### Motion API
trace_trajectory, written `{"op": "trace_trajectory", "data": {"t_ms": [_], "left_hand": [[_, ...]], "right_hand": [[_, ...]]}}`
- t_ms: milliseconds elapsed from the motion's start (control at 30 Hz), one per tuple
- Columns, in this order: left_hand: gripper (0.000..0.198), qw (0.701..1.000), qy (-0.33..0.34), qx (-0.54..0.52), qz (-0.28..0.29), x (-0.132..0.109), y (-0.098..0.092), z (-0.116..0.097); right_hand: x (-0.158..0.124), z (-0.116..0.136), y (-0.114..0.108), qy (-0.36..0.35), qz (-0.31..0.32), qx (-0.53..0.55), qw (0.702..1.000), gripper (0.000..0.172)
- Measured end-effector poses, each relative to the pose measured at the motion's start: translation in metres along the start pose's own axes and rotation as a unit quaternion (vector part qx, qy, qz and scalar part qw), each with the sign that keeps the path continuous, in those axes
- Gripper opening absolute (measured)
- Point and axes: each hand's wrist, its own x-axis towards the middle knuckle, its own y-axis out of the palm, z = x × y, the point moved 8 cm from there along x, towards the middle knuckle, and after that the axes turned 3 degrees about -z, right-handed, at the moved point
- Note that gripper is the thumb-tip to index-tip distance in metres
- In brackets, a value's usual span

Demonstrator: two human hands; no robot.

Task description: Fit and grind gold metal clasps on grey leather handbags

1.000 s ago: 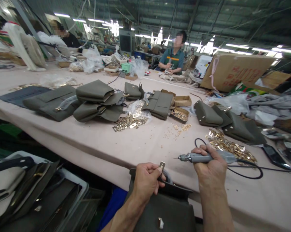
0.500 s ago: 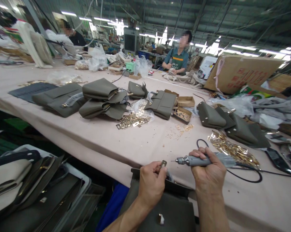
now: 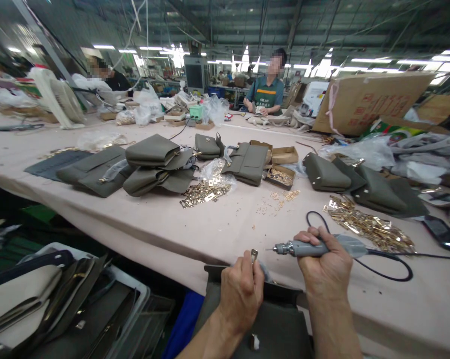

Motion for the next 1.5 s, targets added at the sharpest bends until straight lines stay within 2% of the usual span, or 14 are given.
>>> {"op": "trace_trajectory", "data": {"t_ms": [167, 367, 633, 767, 1100, 1333, 1500], "left_hand": [[0.026, 1.000, 0.013, 0.011, 0.003, 0.001, -0.001, -0.002], [0.020, 0.998, -0.037, -0.043, 0.024, 0.002, 0.001, 0.005], [0.022, 0.996, -0.060, -0.071, 0.015, 0.000, -0.002, 0.007], [0.023, 0.994, -0.059, -0.094, -0.001, 0.000, -0.006, 0.007], [0.022, 0.995, -0.037, -0.077, -0.046, 0.000, -0.008, 0.005], [0.019, 0.989, -0.070, -0.122, -0.037, 0.002, -0.014, 0.005], [0.021, 0.985, -0.093, -0.141, -0.022, 0.001, -0.012, 0.007]], "right_hand": [[-0.003, -0.004, 0.002, 0.004, 0.016, -0.009, 1.000, 0.025], [-0.006, -0.011, 0.008, 0.009, 0.022, -0.015, 1.000, 0.020], [-0.006, -0.018, 0.005, 0.011, 0.012, -0.021, 1.000, 0.018], [-0.004, -0.020, 0.003, 0.013, 0.004, -0.030, 0.999, 0.019], [-0.004, -0.021, 0.004, 0.013, 0.007, -0.041, 0.999, 0.021], [-0.007, -0.020, 0.006, 0.008, 0.004, -0.033, 0.999, 0.021], [-0.009, -0.018, 0.008, -0.003, 0.006, -0.038, 0.999, 0.022]]}}
